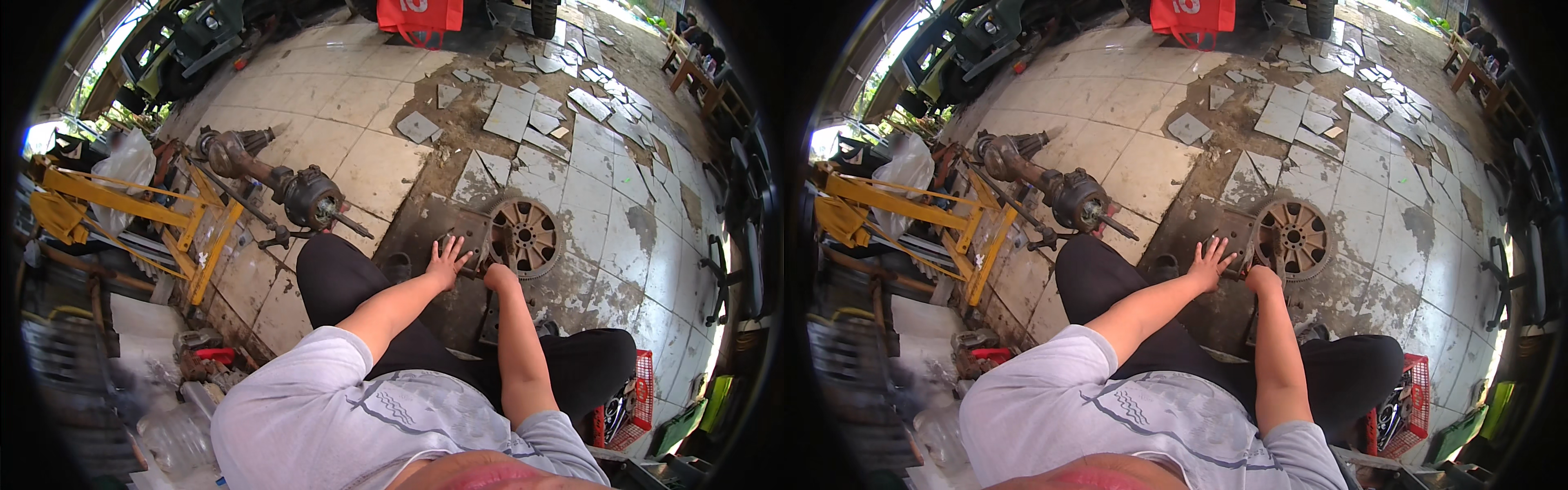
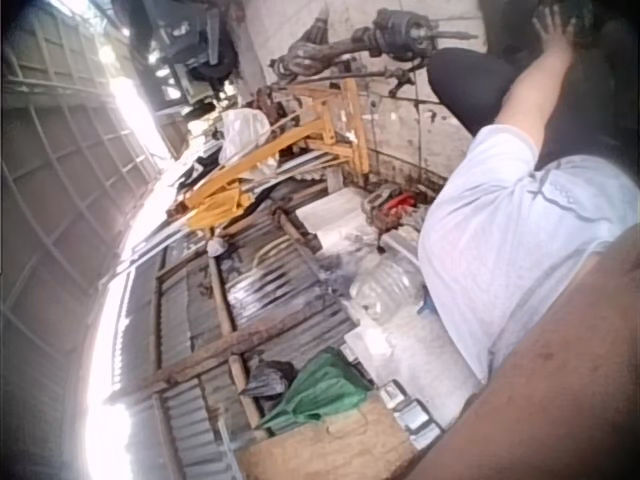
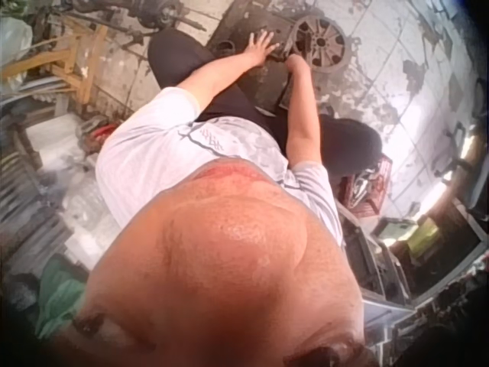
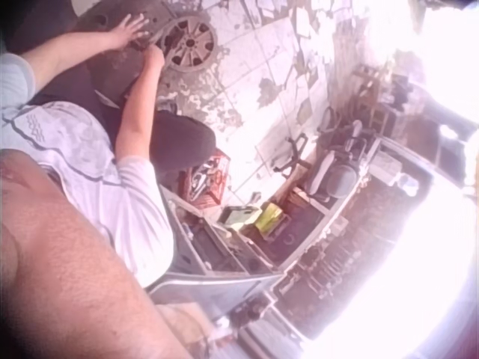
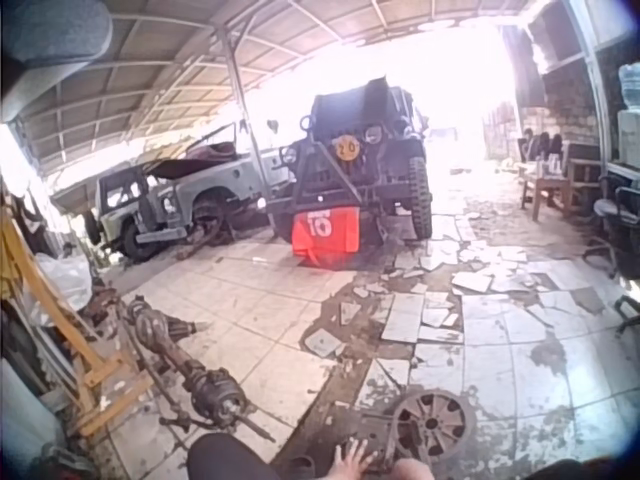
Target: The person sits on the floor and uses a small metal tool to scrape and clean the surface of a metal part. They repeatedly rub the tool against the part to remove debris or residue.
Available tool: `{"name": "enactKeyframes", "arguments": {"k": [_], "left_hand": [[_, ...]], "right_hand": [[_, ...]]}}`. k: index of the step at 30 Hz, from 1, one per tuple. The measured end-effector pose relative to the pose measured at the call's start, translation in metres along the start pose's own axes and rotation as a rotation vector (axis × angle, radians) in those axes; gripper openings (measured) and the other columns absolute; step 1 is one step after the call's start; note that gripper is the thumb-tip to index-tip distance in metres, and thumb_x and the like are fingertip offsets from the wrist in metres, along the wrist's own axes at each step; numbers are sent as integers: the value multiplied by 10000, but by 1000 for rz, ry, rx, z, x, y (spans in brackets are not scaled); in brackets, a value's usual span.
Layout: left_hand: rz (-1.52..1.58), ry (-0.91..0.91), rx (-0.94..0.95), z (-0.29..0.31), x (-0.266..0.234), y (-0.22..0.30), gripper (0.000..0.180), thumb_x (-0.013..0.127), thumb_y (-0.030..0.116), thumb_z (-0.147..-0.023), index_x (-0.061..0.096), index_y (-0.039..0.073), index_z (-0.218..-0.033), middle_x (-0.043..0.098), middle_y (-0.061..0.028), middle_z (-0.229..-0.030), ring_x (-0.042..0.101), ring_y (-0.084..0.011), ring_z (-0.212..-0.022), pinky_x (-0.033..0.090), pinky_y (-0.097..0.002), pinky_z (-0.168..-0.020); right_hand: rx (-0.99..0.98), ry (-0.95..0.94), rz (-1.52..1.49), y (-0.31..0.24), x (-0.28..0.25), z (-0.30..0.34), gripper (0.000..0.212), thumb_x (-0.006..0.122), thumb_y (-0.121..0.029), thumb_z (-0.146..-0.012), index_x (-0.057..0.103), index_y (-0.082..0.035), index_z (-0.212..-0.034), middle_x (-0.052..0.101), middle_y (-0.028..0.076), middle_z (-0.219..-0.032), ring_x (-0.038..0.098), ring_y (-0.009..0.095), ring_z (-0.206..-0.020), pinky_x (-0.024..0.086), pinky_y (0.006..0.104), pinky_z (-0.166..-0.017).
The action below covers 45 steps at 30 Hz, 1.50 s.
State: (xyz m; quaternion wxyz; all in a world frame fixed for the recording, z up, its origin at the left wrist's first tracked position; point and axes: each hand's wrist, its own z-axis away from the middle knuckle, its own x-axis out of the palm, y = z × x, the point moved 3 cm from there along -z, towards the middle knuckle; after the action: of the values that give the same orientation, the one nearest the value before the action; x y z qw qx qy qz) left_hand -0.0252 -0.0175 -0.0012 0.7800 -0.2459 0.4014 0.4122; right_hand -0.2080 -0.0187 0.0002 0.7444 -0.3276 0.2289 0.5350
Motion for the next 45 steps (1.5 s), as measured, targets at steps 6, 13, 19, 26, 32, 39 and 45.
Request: {"name": "enactKeyframes", "arguments": {"k": [6,13,19,26,32,39,45], "left_hand": [[-9,11,9,-9,-12,7,1083,725,329,-932,-28,309,-1711,-233,-147,-1746,-188,-394,-1610,27,-706,-1233],[-62,13,-42,1,7,-7,1124,740,376,-898,-32,290,-1711,-206,-160,-1751,-180,-397,-1611,38,-706,-1236],[-55,-3,-32,2,1,-3,1120,740,373,-897,-25,290,-1712,-210,-155,-1751,-176,-392,-1613,39,-706,-1236],[-32,12,-31,-2,8,-6,1133,758,409,-894,-17,287,-1712,-219,-156,-1749,-181,-392,-1612,44,-706,-1235],[-51,-5,-32,-2,6,-6,1128,755,397,-897,-14,280,-1713,-221,-164,-1746,-185,-400,-1609,49,-708,-1233],[-14,-11,-20,1,1,-3,1056,701,286,-938,-15,307,-1714,-225,-144,-1750,-178,-397,-1612,45,-705,-1230],[-64,6,-41,-1,13,-10,1153,762,433,-890,-36,289,-1711,-220,-160,-1747,-187,-398,-1609,46,-711,-1232]], "right_hand": [[30,1,32,15,2,-15,342,638,-213,-959,751,-104,-1263,704,157,-1342,675,360,-1231,560,498,-997],[17,-17,-32,-15,-8,4,345,613,-186,-969,746,-98,-1275,697,149,-1358,669,365,-1241,549,500,-1020],[-33,-31,9,-9,-12,-2,340,582,-170,-988,743,-100,-1279,684,146,-1382,657,361,-1264,545,501,-1025],[40,-51,22,-10,-6,11,346,593,-168,-973,744,-122,-1281,697,141,-1364,670,362,-1241,561,492,-996],[12,-33,-12,-6,-7,10,343,604,-137,-932,760,-93,-1234,708,160,-1323,681,376,-1212,560,506,-989],[-67,-109,26,0,-5,-17,355,600,-214,-963,755,-106,-1263,696,155,-1358,662,374,-1257,544,507,-1029],[-74,-70,44,-10,-1,-12,334,589,-223,-991,757,-98,-1251,709,164,-1326,675,377,-1222,548,499,-1017]]}}
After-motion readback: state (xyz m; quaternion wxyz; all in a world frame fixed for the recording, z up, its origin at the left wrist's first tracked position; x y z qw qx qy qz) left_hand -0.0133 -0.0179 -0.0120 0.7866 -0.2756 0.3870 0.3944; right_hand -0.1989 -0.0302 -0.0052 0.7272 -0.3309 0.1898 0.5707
